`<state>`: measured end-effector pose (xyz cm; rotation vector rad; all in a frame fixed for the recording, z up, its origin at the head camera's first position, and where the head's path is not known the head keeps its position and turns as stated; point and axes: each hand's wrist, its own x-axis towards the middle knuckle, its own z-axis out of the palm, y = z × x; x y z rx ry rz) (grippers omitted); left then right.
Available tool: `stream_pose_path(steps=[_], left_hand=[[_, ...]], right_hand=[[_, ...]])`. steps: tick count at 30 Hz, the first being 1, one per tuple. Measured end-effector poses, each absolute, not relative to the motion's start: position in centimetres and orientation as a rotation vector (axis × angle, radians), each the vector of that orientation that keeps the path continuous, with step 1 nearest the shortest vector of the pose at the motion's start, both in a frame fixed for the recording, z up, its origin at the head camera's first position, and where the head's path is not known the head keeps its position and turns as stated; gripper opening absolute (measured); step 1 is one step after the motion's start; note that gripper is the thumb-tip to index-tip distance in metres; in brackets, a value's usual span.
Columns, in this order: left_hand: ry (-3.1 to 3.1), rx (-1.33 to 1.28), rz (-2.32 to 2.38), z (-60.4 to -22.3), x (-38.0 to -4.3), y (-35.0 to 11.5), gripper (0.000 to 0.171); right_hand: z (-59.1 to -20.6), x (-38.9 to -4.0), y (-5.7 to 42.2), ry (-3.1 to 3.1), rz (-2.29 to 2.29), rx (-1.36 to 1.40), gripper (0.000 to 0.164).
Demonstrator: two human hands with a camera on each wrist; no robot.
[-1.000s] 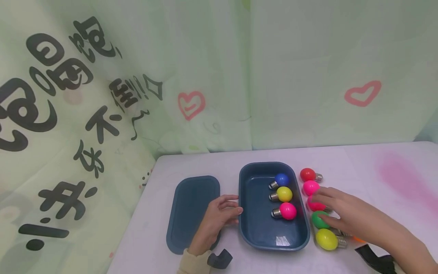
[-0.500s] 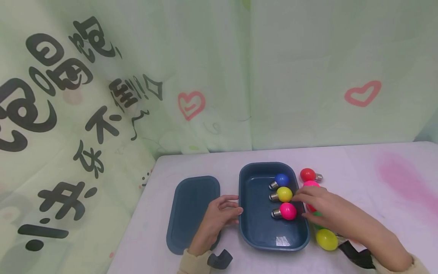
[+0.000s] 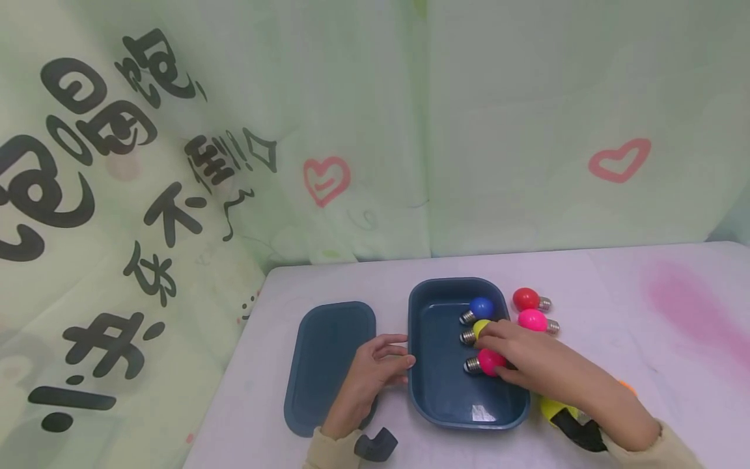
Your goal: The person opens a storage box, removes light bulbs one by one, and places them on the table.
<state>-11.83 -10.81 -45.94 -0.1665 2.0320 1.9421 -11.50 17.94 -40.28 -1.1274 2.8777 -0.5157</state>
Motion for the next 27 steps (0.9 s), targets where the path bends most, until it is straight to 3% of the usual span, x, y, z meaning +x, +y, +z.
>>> stream_pose_path(steps=[10, 27], left_hand=[[2.036, -0.161, 1.95, -46.1, -11.9, -10.9, 0.045], [1.99, -0.134, 1.99, -46.2, -11.9, -11.0, 0.046]], right_hand=[[-41.1, -11.9, 16.9, 2.865, -0.487, -1.139, 0.051], [-41.9, -12.3, 16.0, 2.872, -0.36, -1.123, 0.042]])
